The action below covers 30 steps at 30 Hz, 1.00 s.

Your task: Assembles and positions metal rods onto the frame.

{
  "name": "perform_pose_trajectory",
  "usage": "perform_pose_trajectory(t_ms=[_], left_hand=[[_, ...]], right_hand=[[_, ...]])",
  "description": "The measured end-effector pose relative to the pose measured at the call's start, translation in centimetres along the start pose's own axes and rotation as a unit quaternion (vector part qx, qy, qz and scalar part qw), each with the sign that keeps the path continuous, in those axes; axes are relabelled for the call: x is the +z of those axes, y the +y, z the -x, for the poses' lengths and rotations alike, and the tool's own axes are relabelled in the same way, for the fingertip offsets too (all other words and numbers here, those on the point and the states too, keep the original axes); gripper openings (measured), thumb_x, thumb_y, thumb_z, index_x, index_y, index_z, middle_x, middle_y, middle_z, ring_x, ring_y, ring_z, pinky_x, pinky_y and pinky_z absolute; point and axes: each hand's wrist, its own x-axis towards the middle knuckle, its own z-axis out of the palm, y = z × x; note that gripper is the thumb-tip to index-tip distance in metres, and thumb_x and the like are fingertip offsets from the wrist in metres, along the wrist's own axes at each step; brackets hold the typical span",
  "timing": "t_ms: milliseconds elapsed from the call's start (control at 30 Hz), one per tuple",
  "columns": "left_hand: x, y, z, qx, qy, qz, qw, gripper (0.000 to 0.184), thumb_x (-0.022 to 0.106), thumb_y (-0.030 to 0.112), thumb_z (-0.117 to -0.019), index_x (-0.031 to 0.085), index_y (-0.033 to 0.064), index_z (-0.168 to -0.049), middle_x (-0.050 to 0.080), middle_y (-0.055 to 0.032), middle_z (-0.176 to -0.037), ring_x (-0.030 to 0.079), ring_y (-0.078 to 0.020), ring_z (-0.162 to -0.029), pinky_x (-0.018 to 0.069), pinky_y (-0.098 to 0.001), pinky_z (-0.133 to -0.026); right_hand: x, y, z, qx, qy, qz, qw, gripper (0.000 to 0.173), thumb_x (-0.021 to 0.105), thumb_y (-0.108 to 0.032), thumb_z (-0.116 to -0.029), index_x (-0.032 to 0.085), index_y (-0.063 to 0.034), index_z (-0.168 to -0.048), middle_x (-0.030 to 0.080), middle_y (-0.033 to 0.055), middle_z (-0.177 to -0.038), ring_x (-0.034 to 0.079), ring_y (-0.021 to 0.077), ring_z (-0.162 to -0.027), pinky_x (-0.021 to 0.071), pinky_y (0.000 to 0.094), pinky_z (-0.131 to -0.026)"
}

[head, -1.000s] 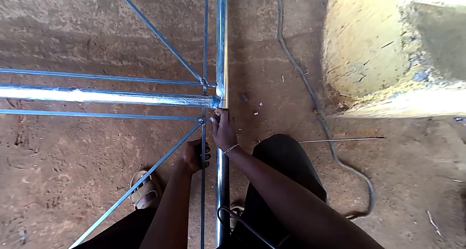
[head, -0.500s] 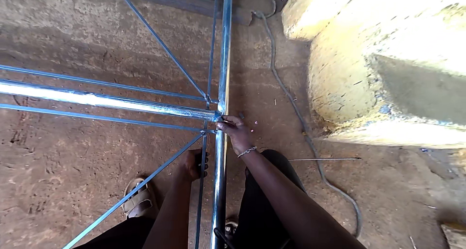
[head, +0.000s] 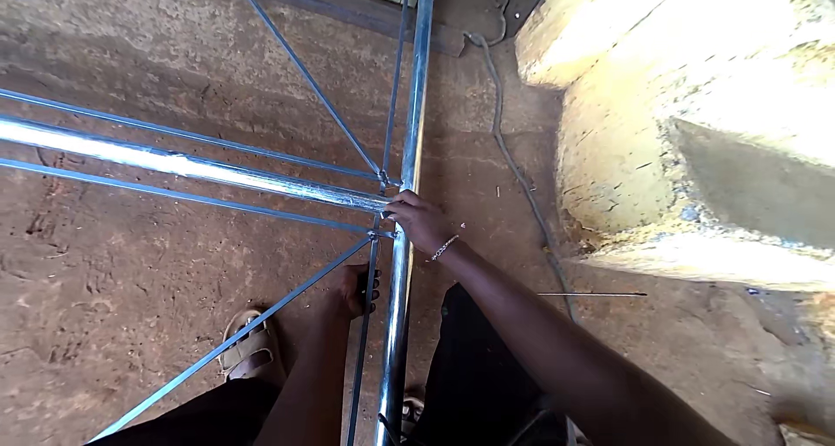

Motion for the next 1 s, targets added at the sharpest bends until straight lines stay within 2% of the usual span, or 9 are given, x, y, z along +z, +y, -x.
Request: perform_pose_trajectory(t_ms=[133,233,333,500,667,800,1000], left_hand=[[0.0,0.0,0.0,-0.002,0.004,-0.001,1.0,0.04,0.04,0.042,-0.1073,0.065,0.0118,-0.1,0.052,-0.0017,-0.069,0.047,-0.0151,-0.051,0.0439,-0.0304,-0.047],[-0.1,-0.1,-0.1,0.0,0.002,-0.003,1.0,0.041,0.04,0.043,-0.1072,0.066,0.0119,-0.103,0.053,-0.0021,-0.071,0.049,-0.0151,-0.052,0.0443,-0.0301,-0.047],[-0.2,-0.1,0.0,0.004,-0.001,0.002,1.0,0.04,0.04,0.041,-0.1074,0.066,0.0111,-0.103,0.053,-0.0023,-0.07,0.048,-0.0149,-0.05,0.0443,-0.0297,-0.045],[-0.3,-0.2,-0.2,-0.001,-0.009,0.004,1.0,0.043,0.038,0.043,-0.1078,0.065,0.0106,-0.103,0.053,-0.0028,-0.07,0.048,-0.015,-0.05,0.0436,-0.0296,-0.045],[-0.3,-0.1,-0.2,-0.003,-0.011,-0.003,1.0,0.044,0.037,0.044,-0.1082,0.065,0.0109,-0.105,0.052,-0.002,-0.07,0.048,-0.0145,-0.05,0.0436,-0.029,-0.045],[-0.4,-0.3,-0.2,0.004,-0.02,-0.018,1.0,0.044,0.036,0.045,-0.1081,0.065,0.012,-0.105,0.052,-0.0012,-0.071,0.048,-0.014,-0.052,0.0434,-0.0288,-0.046],[-0.5,-0.3,-0.9,-0.014,-0.011,0.005,1.0,0.044,0.038,0.046,-0.1071,0.066,0.0122,-0.104,0.055,-0.0019,-0.071,0.051,-0.0154,-0.052,0.0459,-0.0316,-0.046]], right_hand=[[-0.2,0.9,-2.2,-0.14,-0.115,0.121,0.976,0.024,0.058,-0.001,-0.0999,0.075,-0.0075,-0.115,0.069,0.0143,-0.117,0.066,0.033,-0.113,0.0557,0.048,-0.096],[-0.3,1.0,-3.4,-0.184,-0.189,0.19,0.946,0.028,0.059,0.001,-0.0988,0.075,-0.0123,-0.118,0.067,0.0134,-0.127,0.061,0.0349,-0.124,0.0513,0.0493,-0.103],[-0.2,1.4,-4.1,-0.218,-0.235,0.209,0.924,0.028,0.058,-0.002,-0.1005,0.074,-0.0129,-0.12,0.066,0.0149,-0.126,0.062,0.0363,-0.119,0.051,0.0502,-0.102],[0.1,2.3,-4.1,-0.238,-0.234,0.194,0.923,0.035,0.058,0.003,-0.0984,0.074,-0.0149,-0.124,0.068,0.0127,-0.126,0.065,0.0343,-0.115,0.0528,0.0488,-0.101],[0.3,2.1,-4.2,-0.234,-0.242,0.195,0.921,0.034,0.057,0.002,-0.0992,0.073,-0.0125,-0.125,0.068,0.0133,-0.126,0.066,0.0337,-0.114,0.0539,0.0478,-0.099],[0.7,1.9,-4.4,-0.261,-0.253,0.236,0.901,0.03,0.059,0.002,-0.098,0.073,-0.0122,-0.121,0.067,0.0129,-0.123,0.065,0.036,-0.111,0.0532,0.0523,-0.097],[0.9,1.8,-4.7,-0.293,-0.264,0.23,0.89,0.022,0.057,0.002,-0.0987,0.073,-0.005,-0.113,0.069,0.0136,-0.119,0.066,0.035,-0.107,0.054,0.0492,-0.095]])
